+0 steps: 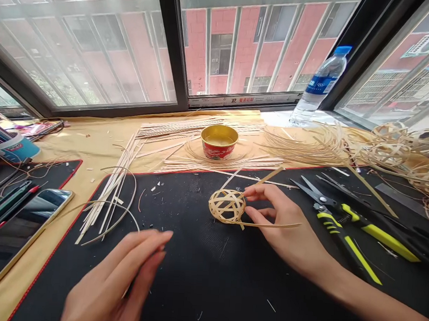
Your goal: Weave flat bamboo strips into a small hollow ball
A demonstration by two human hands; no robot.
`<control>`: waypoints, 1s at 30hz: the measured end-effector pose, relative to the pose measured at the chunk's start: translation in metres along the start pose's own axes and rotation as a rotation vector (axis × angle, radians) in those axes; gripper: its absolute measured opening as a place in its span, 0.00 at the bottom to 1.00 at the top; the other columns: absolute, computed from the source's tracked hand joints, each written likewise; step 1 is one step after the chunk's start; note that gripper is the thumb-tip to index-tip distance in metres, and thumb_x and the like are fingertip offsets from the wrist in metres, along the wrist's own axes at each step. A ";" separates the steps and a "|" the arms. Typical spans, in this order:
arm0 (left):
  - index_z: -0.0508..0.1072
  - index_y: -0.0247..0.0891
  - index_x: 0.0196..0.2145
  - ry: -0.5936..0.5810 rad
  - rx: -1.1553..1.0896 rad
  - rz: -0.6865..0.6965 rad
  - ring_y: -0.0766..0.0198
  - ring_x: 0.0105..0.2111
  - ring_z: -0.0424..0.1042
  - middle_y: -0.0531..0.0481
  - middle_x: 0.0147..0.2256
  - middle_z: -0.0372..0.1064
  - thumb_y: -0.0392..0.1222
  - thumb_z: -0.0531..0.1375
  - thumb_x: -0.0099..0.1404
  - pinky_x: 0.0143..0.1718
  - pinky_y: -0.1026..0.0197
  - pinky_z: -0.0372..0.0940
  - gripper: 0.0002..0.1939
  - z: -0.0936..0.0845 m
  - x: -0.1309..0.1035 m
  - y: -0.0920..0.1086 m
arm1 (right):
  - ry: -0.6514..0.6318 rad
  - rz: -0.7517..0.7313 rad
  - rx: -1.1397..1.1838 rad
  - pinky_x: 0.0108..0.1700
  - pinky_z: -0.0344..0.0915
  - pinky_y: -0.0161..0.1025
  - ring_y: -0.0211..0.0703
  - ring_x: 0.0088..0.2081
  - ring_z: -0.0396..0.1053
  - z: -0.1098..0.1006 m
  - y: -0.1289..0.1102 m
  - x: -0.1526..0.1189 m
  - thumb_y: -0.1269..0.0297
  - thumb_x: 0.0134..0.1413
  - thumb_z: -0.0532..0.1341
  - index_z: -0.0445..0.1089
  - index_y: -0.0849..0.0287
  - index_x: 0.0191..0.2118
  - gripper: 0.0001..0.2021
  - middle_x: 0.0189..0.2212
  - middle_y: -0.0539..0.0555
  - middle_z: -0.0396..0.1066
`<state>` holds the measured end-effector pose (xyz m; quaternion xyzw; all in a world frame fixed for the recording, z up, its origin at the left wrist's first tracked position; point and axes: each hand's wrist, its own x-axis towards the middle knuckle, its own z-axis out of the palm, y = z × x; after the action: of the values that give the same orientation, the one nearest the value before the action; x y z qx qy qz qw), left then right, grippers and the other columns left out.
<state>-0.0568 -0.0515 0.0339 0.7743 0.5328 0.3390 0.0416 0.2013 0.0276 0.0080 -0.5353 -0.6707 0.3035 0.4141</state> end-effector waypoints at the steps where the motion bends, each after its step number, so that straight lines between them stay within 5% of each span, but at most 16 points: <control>1: 0.70 0.47 0.48 0.011 -0.041 0.019 0.68 0.35 0.74 0.53 0.40 0.73 0.37 0.58 0.64 0.39 0.70 0.69 0.15 0.005 0.013 0.005 | 0.005 -0.027 -0.018 0.33 0.75 0.38 0.44 0.39 0.72 0.001 -0.002 0.001 0.65 0.56 0.58 0.69 0.59 0.38 0.06 0.40 0.57 0.70; 5: 0.71 0.39 0.45 -0.118 -0.245 -0.085 0.70 0.29 0.72 0.50 0.36 0.72 0.35 0.56 0.64 0.30 0.70 0.68 0.12 0.028 0.060 0.017 | -0.008 -0.113 -0.040 0.32 0.75 0.37 0.44 0.40 0.71 0.005 -0.010 0.000 0.68 0.56 0.58 0.71 0.58 0.34 0.04 0.40 0.57 0.70; 8: 0.73 0.37 0.40 -0.107 -0.289 -0.134 0.68 0.28 0.72 0.49 0.37 0.72 0.34 0.58 0.62 0.30 0.67 0.68 0.08 0.042 0.073 0.012 | -0.028 -0.165 -0.033 0.32 0.75 0.36 0.44 0.41 0.71 0.009 -0.015 -0.001 0.70 0.56 0.59 0.71 0.58 0.34 0.03 0.40 0.57 0.69; 17: 0.74 0.36 0.30 -0.090 -0.312 0.010 0.69 0.26 0.69 0.52 0.28 0.72 0.33 0.62 0.60 0.29 0.67 0.64 0.02 0.057 0.066 0.002 | -0.056 -0.369 -0.024 0.38 0.75 0.37 0.43 0.44 0.69 0.013 -0.002 -0.002 0.71 0.58 0.58 0.72 0.58 0.37 0.05 0.45 0.58 0.64; 23: 0.75 0.37 0.31 -0.053 -0.339 0.130 0.67 0.32 0.71 0.48 0.33 0.73 0.34 0.61 0.61 0.29 0.68 0.65 0.03 0.053 0.061 0.002 | -0.002 -0.501 -0.122 0.40 0.74 0.42 0.47 0.45 0.71 0.010 0.004 -0.003 0.71 0.58 0.59 0.72 0.57 0.36 0.05 0.43 0.58 0.68; 30: 0.76 0.38 0.38 -0.005 -0.370 0.117 0.69 0.30 0.69 0.49 0.35 0.70 0.33 0.61 0.61 0.30 0.67 0.65 0.07 0.046 0.067 0.001 | 0.025 -0.558 -0.156 0.44 0.73 0.42 0.44 0.43 0.72 0.007 0.002 -0.003 0.70 0.59 0.59 0.73 0.56 0.35 0.05 0.42 0.57 0.67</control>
<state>-0.0160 0.0185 0.0310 0.7838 0.4154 0.4312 0.1648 0.1962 0.0257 0.0020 -0.3639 -0.8082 0.1187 0.4475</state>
